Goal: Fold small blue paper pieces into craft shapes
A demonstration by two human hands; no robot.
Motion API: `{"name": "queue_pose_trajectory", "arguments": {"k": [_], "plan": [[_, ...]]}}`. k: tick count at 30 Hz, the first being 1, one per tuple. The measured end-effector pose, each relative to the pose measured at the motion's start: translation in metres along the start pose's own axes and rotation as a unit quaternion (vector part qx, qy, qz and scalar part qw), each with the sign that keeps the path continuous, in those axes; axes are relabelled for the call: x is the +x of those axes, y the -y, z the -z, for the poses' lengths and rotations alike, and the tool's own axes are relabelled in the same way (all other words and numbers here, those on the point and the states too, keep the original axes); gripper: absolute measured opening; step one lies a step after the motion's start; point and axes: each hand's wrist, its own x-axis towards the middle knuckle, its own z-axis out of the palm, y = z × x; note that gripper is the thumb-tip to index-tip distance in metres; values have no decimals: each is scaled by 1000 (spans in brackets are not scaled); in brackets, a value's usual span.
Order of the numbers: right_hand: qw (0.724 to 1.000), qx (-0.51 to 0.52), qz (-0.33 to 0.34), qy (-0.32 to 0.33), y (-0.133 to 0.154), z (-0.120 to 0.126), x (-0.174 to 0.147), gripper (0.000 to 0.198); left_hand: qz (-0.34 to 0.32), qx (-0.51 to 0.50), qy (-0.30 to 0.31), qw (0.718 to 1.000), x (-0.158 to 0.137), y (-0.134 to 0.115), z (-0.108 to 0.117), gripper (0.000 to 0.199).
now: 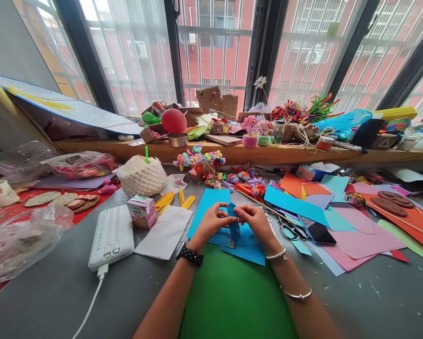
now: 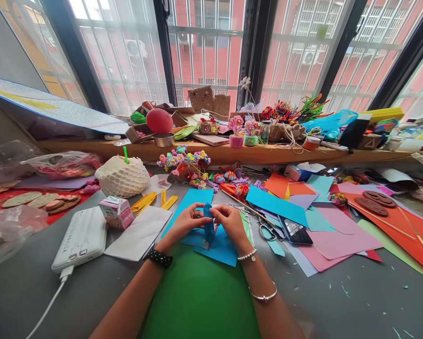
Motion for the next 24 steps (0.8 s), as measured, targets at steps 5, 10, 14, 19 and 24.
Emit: {"name": "queue_pose_trajectory", "arguments": {"k": [5,10,14,19,24], "plan": [[1000,-5,-3,4,-1,0,1,26,-2,-13,4,1000,1,2,2,58],[1000,-10,-7,0,-2,0,2,27,-3,-28,5,1000,0,0,1,58],[1000,-9,-6,-4,-2,0,1,26,-5,-23,14,1000,-1,-1,1,57],[1000,8,3,11,1,0,-2,25,-2,-18,38,999,-3,-3,5,56],[999,11,-6,41,2,0,-2,27,12,-18,68,997,-6,-6,8,59]]}}
